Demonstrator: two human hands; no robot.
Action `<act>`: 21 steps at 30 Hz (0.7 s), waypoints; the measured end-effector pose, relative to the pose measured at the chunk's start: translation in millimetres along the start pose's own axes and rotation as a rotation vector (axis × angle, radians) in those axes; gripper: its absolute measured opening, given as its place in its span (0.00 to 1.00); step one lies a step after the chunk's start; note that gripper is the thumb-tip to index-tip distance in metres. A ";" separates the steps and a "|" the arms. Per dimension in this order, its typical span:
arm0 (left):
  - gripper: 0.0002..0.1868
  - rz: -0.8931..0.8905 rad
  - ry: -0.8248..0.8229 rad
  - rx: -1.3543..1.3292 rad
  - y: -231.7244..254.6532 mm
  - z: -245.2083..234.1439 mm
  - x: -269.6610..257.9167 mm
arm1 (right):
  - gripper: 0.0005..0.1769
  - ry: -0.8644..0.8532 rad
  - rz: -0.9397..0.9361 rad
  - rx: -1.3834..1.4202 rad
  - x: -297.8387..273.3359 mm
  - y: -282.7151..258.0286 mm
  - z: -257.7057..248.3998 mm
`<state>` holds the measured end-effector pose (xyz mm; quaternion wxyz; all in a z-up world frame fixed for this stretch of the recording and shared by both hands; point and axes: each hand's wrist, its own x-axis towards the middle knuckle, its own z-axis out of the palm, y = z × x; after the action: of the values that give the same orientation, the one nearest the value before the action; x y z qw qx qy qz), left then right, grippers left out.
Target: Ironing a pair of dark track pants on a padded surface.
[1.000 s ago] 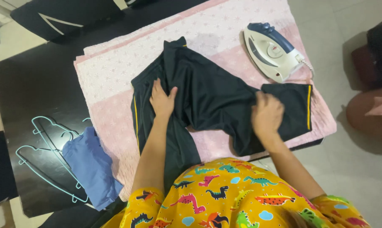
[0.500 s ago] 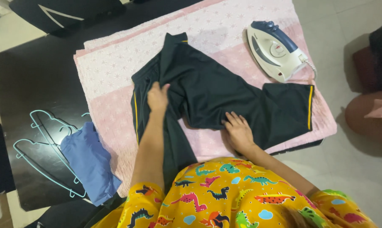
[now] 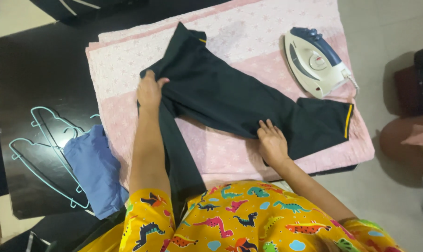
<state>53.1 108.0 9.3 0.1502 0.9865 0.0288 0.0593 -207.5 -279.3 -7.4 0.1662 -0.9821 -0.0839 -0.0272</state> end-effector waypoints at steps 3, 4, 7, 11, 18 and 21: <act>0.30 0.013 0.031 0.047 -1.1 -21.5 19.1 | 0.09 0.032 -0.034 -0.042 0.9 -4.5 3.1; 0.30 0.010 0.031 0.049 2.1 -30.9 22.0 | 0.09 0.030 -0.036 -0.041 0.9 -6.8 4.1; 0.30 -0.013 0.020 0.060 6.3 -47.0 24.6 | 0.09 0.010 -0.026 0.014 0.1 -11.6 7.5; 0.37 0.088 0.039 0.004 14.2 -33.1 -1.6 | 0.12 -0.094 0.008 -0.009 -3.5 -9.1 1.3; 0.54 0.166 0.083 -0.035 82.0 -15.7 -141.3 | 0.35 -0.140 0.231 -0.094 -22.3 19.0 -27.3; 0.63 -0.138 -0.035 -0.036 70.5 -9.6 -177.7 | 0.36 -0.105 0.249 -0.147 -38.5 38.1 -9.3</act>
<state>-121.5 30.3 20.3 0.1723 0.9801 0.0929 0.0319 -239.0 -323.8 -14.1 0.0911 -0.9946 0.0322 0.0388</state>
